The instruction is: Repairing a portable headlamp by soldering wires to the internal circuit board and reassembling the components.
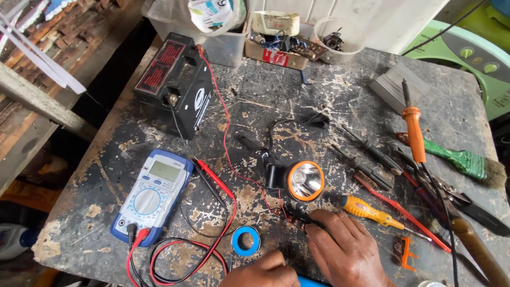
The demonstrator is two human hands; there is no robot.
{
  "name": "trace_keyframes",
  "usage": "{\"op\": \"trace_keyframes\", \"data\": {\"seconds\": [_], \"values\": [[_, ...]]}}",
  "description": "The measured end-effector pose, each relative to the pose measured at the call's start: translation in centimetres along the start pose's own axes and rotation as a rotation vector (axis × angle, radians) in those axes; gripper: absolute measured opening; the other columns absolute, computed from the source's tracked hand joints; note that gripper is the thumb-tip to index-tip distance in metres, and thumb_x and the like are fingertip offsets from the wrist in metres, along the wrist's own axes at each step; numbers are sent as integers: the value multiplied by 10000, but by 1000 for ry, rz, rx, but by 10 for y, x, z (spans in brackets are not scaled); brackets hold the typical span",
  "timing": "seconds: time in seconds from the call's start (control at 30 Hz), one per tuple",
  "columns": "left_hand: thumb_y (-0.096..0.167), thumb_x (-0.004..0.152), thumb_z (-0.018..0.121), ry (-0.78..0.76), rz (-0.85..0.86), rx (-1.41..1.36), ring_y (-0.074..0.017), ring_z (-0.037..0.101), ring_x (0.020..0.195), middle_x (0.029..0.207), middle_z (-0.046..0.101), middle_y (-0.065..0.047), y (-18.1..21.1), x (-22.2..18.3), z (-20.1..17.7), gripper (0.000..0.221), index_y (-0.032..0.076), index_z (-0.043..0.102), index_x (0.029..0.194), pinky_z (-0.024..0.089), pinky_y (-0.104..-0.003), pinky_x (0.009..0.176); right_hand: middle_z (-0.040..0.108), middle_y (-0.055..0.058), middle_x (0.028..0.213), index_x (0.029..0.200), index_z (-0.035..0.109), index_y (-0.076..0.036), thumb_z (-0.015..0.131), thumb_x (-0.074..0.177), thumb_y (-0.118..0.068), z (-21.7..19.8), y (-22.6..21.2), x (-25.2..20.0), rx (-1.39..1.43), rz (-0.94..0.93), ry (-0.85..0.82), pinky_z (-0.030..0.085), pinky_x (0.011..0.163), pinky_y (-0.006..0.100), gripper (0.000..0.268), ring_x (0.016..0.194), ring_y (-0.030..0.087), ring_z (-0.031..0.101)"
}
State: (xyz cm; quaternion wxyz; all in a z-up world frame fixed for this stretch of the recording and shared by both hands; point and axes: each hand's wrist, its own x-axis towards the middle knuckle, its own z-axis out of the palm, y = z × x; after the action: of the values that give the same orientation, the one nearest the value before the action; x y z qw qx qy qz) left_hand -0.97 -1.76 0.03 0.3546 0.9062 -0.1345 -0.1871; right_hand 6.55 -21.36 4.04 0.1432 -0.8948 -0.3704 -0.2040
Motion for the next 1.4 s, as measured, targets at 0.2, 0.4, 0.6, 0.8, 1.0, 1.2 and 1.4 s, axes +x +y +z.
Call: {"op": "trace_keyframes", "data": {"seconds": [0.2,0.4,0.6,0.8,1.0,1.2,1.4], "values": [[524,1053,595,-133,-54,37,-266,358,579,990,340,25,5,-1,-4,301,293,443,934,285,-495,557,659,114,1101,979,661,-108,546,1011,-170,0,-2,5,17,-23,14,513,739,405,133,821,289,656],[447,1025,658,17,43,89,-276,365,493,847,330,4,6,0,2,344,253,458,822,272,-502,445,679,87,1087,977,679,-115,570,983,-156,1,-5,8,29,13,25,532,773,416,116,832,275,661],[452,1026,633,22,37,66,-304,441,505,832,381,-3,9,2,1,316,235,500,840,317,-522,422,715,83,1069,930,680,-95,674,912,-151,6,-10,9,76,85,60,559,792,388,60,839,262,683],[462,1003,676,63,55,147,-307,383,448,815,308,-17,5,2,8,390,234,436,795,278,-516,389,728,22,1102,970,706,-145,732,895,-237,17,2,-4,108,159,83,577,794,354,122,922,197,712],[700,1107,564,-200,-17,37,-288,332,551,941,284,-35,8,6,-13,529,217,432,936,259,-538,530,723,-102,681,938,824,-230,808,795,-273,1,-4,-1,326,769,-37,484,633,279,151,631,101,536],[716,1073,532,-234,-13,-47,-229,314,607,1012,351,44,-3,9,-5,402,315,504,1051,221,-540,591,814,-38,752,917,857,-134,845,796,-163,3,2,0,567,985,-53,485,568,274,126,590,87,558],[687,1124,498,-229,-15,-1,-192,276,624,1025,338,33,-8,10,1,423,288,456,991,195,-524,630,822,9,799,935,837,-104,832,812,-155,3,4,0,644,995,-53,545,609,274,133,674,92,663]]}}
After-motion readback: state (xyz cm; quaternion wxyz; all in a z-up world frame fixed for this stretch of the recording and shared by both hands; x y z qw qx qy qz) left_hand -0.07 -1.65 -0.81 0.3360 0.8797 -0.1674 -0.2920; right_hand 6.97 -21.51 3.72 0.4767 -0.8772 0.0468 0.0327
